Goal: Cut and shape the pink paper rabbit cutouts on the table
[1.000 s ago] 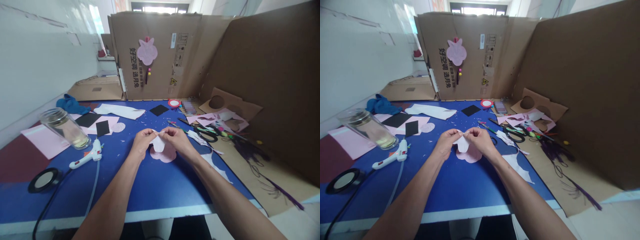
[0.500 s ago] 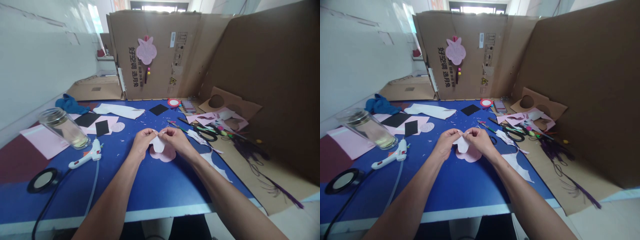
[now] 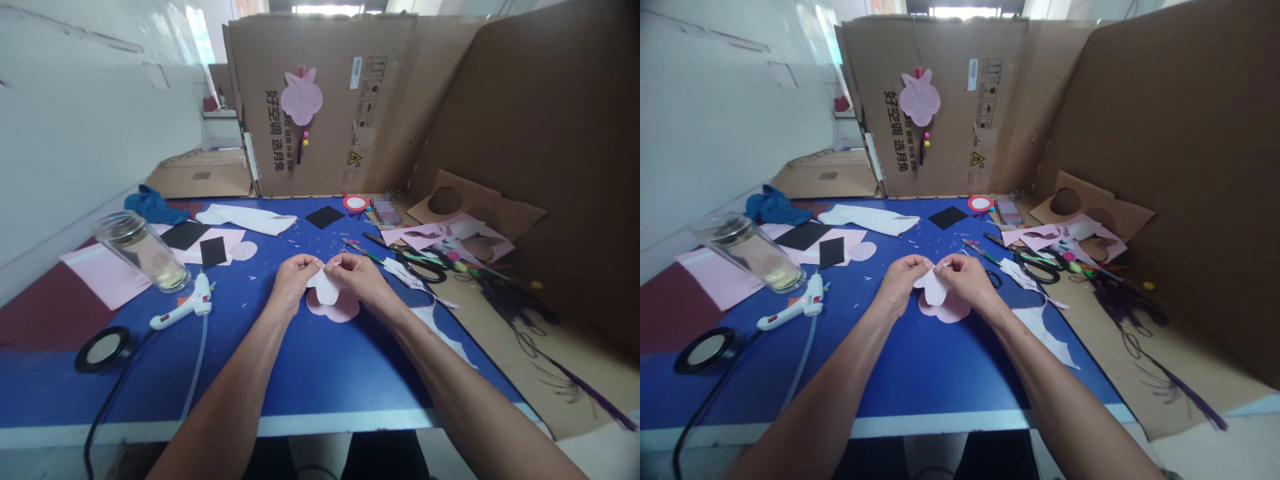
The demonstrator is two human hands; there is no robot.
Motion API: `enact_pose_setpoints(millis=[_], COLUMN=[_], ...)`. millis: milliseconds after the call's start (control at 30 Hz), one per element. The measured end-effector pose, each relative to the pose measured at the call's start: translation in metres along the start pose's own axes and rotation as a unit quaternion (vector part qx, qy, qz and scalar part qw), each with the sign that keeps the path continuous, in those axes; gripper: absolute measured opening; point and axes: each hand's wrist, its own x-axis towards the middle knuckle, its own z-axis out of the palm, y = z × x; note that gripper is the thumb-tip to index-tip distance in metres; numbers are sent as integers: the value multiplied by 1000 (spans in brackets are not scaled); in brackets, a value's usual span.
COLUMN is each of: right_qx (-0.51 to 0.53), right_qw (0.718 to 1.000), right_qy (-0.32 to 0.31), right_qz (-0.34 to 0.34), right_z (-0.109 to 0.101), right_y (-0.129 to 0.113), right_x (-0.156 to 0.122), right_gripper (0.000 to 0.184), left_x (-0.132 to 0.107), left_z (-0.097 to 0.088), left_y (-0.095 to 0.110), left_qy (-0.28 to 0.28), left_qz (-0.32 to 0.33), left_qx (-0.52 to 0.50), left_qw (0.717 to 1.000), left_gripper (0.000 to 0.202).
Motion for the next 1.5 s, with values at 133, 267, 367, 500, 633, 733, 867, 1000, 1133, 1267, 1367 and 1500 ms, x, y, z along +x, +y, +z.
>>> enact_pose_setpoints(millis=[133, 267, 367, 500, 633, 733, 867, 1000, 1133, 1267, 1367, 1500], right_qx=[1, 1, -3, -6, -6, -9, -6, -1, 4, -3, 1, 3], right_qw=[1000, 1000, 1000, 1000, 999, 999, 999, 1000, 1000, 1000, 1000, 1000], right_qy=[0, -6, -1, 11, 23, 26, 22, 15, 6, 7, 9, 8], right_qz=[12, 18, 15, 19, 23, 25, 23, 19, 19, 15, 14, 15], right_z=[0, 1, 1, 0, -1, -1, -1, 0, 0, 1, 1, 1], right_y=[-2, -2, -3, -6, -7, -7, -6, -4, -3, -3, -3, -3], right_x=[-1, -1, -3, -4, -4, -3, -3, -2, -3, -2, 0, 0], right_gripper=[27, 26, 24, 22, 24, 24, 24, 25, 29, 28, 26, 27], left_x=[0, -1, -1, 1, 3, 3, 2, 1, 1, 0, -1, -1], left_z=[0, 0, -1, -2, -2, -2, -1, 0, 1, 2, 2, 1], left_y=[-1, -1, -2, -3, -5, -4, -3, -2, -1, 0, 0, -1], left_qy=[3, -5, -17, -13, -18, -27, -32, -27, -16, -16, -28, -26], left_qz=[0, -6, -9, -7, -19, -21, -17, -10, -6, -10, -14, -13], left_qx=[1, 8, 10, 9, 0, -1, 2, 11, 9, 10, 17, 13], left_qw=[1000, 1000, 1000, 1000, 1000, 999, 999, 1000, 1000, 1000, 999, 999], left_gripper=[16, 16, 17, 19, 24, 23, 23, 24, 24, 26, 27, 26])
